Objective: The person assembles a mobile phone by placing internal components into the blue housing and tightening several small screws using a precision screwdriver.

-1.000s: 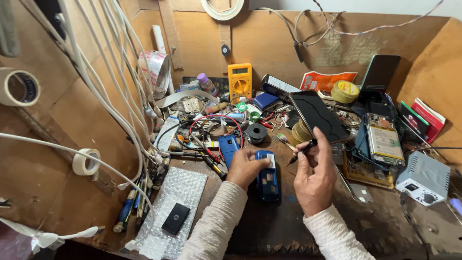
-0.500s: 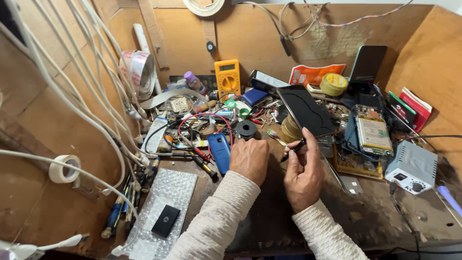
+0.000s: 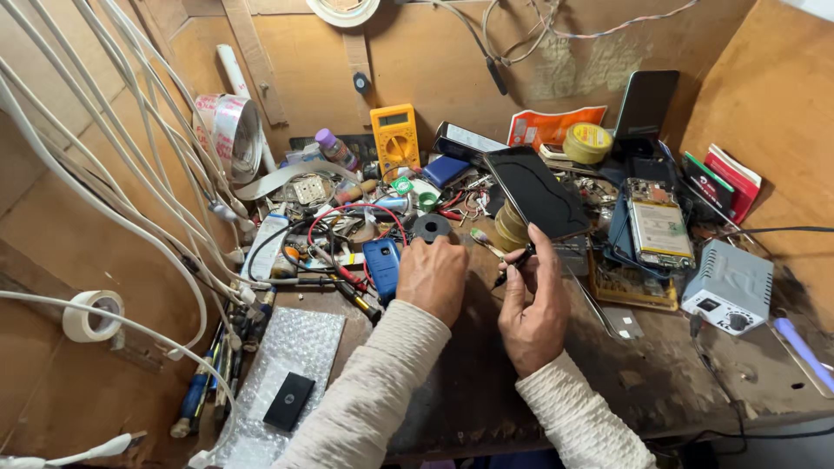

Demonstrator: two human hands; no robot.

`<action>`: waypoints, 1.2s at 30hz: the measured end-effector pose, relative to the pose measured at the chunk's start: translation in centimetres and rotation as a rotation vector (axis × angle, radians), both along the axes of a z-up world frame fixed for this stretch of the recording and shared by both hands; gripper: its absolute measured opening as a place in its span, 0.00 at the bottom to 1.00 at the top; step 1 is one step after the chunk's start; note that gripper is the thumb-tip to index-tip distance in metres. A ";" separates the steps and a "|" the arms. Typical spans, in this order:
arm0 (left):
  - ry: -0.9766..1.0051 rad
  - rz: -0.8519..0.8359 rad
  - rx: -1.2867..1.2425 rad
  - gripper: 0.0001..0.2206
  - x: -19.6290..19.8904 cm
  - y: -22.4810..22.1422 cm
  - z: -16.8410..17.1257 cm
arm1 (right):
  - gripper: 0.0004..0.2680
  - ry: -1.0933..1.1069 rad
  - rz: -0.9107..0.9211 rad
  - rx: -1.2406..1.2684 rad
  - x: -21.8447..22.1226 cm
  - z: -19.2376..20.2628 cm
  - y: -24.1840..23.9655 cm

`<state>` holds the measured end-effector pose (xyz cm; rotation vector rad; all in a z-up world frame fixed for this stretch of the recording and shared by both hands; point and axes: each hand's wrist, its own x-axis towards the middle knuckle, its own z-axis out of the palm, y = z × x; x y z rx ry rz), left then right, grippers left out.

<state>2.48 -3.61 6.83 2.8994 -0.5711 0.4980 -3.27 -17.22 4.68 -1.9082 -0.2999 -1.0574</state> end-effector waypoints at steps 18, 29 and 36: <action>0.908 0.075 -1.969 0.13 -0.1 4.4 -3.7 | 0.27 0.118 0.038 0.071 -0.1 0.1 0.5; 0.640 -0.065 -2.047 0.15 -1.0 4.7 -5.9 | 0.13 0.277 0.092 -0.004 0.8 0.5 0.3; 0.504 -0.013 -2.060 0.08 -1.7 4.7 -5.3 | 0.15 0.585 -0.015 -0.347 3.0 0.6 1.7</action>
